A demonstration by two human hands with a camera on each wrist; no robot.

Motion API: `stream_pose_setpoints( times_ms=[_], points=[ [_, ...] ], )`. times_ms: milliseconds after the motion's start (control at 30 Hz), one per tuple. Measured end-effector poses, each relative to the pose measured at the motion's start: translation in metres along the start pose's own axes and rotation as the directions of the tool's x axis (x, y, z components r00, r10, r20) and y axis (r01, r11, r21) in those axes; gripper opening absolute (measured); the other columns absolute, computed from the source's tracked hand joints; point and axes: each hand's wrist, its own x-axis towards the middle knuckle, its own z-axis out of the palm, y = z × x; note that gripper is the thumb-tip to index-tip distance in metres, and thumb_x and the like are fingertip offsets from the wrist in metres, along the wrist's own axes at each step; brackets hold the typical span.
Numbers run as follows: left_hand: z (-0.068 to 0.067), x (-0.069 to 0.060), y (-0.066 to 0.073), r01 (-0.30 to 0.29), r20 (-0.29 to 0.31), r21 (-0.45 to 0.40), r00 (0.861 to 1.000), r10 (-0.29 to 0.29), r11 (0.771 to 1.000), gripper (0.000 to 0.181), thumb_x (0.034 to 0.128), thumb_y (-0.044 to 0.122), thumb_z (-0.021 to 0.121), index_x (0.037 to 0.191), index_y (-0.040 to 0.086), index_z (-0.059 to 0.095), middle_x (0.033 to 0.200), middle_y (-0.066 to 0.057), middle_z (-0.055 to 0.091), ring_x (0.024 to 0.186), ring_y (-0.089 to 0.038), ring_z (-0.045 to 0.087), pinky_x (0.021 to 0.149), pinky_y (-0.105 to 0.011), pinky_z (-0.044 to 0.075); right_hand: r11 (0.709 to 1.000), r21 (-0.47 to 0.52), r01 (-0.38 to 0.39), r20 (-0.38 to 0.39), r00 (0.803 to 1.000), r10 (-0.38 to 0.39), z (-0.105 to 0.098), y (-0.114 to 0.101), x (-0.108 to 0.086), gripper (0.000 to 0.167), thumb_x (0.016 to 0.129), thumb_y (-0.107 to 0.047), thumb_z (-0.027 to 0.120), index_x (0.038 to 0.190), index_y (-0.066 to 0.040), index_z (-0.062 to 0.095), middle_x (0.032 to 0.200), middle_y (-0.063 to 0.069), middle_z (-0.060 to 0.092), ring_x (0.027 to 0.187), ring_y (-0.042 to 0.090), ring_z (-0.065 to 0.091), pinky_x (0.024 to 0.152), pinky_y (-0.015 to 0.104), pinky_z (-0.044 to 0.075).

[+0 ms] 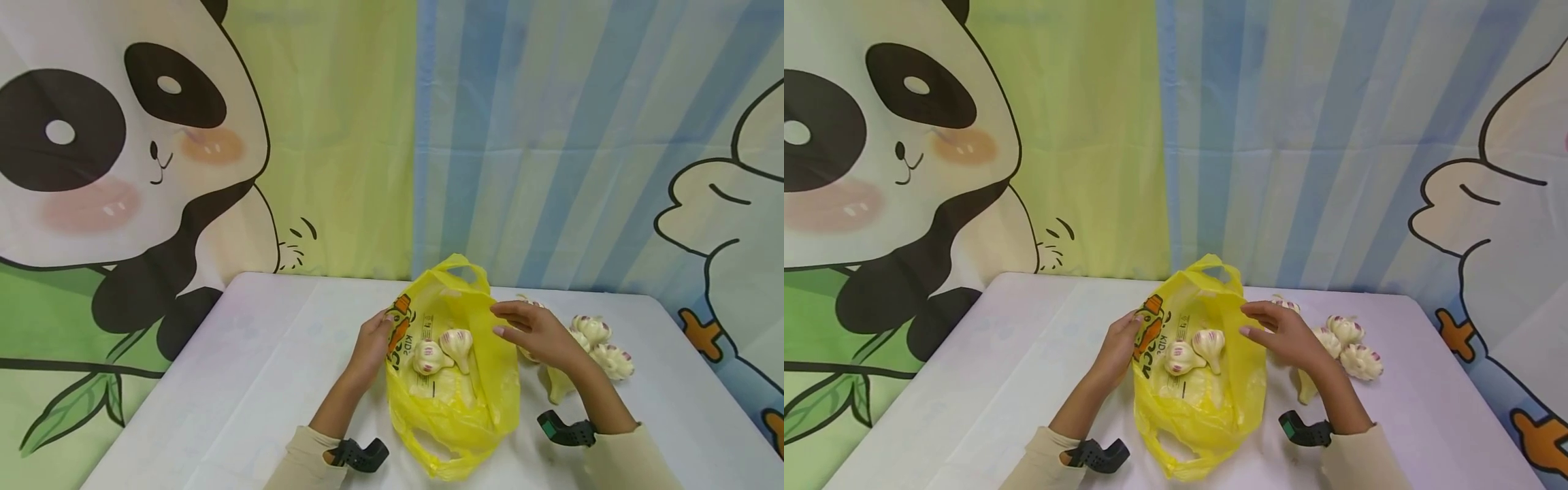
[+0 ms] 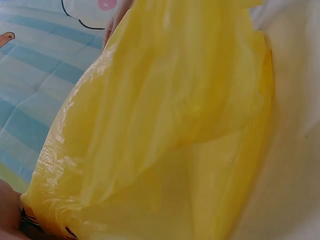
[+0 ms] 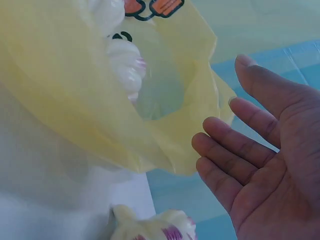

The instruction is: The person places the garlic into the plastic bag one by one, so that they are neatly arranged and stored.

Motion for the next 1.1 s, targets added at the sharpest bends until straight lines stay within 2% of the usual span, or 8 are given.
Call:
stream_pose_setpoints(
  times_ms=[333,567,733,833,967,1100],
  points=[
    [0.0,0.002,-0.005,0.008,-0.006,0.002,1.0,-0.008,1.0,0.045,0.1063,0.028,0.037,0.143,0.004,0.046,0.119,-0.023,0.06,0.109,-0.041,0.056,0.096,-0.051,0.044,0.998,0.027,-0.054,-0.098,0.994,0.057,-0.01,0.011,-0.021,0.039,0.099,-0.026,0.06,0.131,-0.003,0.058,0.13,0.015,0.057,0.114,0.034,0.059,0.083,0.031,0.054],
    [0.0,0.001,-0.006,0.013,0.002,-0.003,1.0,-0.013,1.0,0.046,0.1066,0.029,0.036,0.144,0.004,0.046,0.117,-0.023,0.06,0.108,-0.042,0.056,0.095,-0.051,0.045,0.998,-0.011,-0.066,-0.132,0.989,0.064,-0.011,0.013,-0.038,0.037,0.099,-0.023,0.06,0.129,-0.003,0.059,0.125,0.014,0.061,0.111,0.026,0.06,0.083,0.021,0.051],
    [0.001,0.0,-0.004,0.005,0.003,-0.002,1.0,-0.005,1.0,0.046,0.1068,0.029,0.035,0.143,0.003,0.046,0.116,-0.024,0.06,0.106,-0.043,0.057,0.093,-0.051,0.046,0.994,-0.054,-0.093,-0.151,0.985,0.084,-0.016,0.014,-0.051,0.035,0.098,-0.024,0.061,0.127,-0.004,0.06,0.123,0.011,0.062,0.107,0.011,0.061,0.083,0.019,0.05],
    [0.002,0.001,-0.005,-0.004,0.008,-0.005,1.0,0.004,1.0,0.046,0.1072,0.028,0.034,0.144,0.002,0.045,0.114,-0.021,0.061,0.105,-0.041,0.058,0.092,-0.051,0.046,0.994,-0.066,-0.085,-0.156,0.985,0.074,-0.019,0.017,-0.058,0.034,0.099,-0.023,0.06,0.127,-0.003,0.06,0.122,0.012,0.062,0.105,0.001,0.059,0.082,0.018,0.049],
    [0.002,0.002,-0.005,-0.004,0.015,-0.015,1.0,0.004,1.0,0.047,0.1074,0.028,0.033,0.145,0.002,0.043,0.113,-0.019,0.062,0.104,-0.039,0.059,0.093,-0.053,0.046,0.995,-0.079,-0.066,-0.171,0.984,0.052,-0.022,0.021,-0.066,0.032,0.099,-0.02,0.06,0.127,-0.003,0.06,0.122,0.012,0.062,0.104,-0.004,0.057,0.083,0.017,0.049],
    [0.002,0.002,-0.004,0.006,0.005,-0.016,1.0,-0.006,1.0,0.046,0.1071,0.029,0.034,0.144,0.003,0.045,0.114,-0.021,0.062,0.104,-0.04,0.059,0.093,-0.052,0.046,0.995,-0.07,-0.077,-0.179,0.982,0.063,-0.024,0.023,-0.071,0.033,0.099,-0.019,0.06,0.128,-0.003,0.059,0.122,0.012,0.062,0.103,-0.005,0.057,0.082,0.017,0.05]
  ],
)
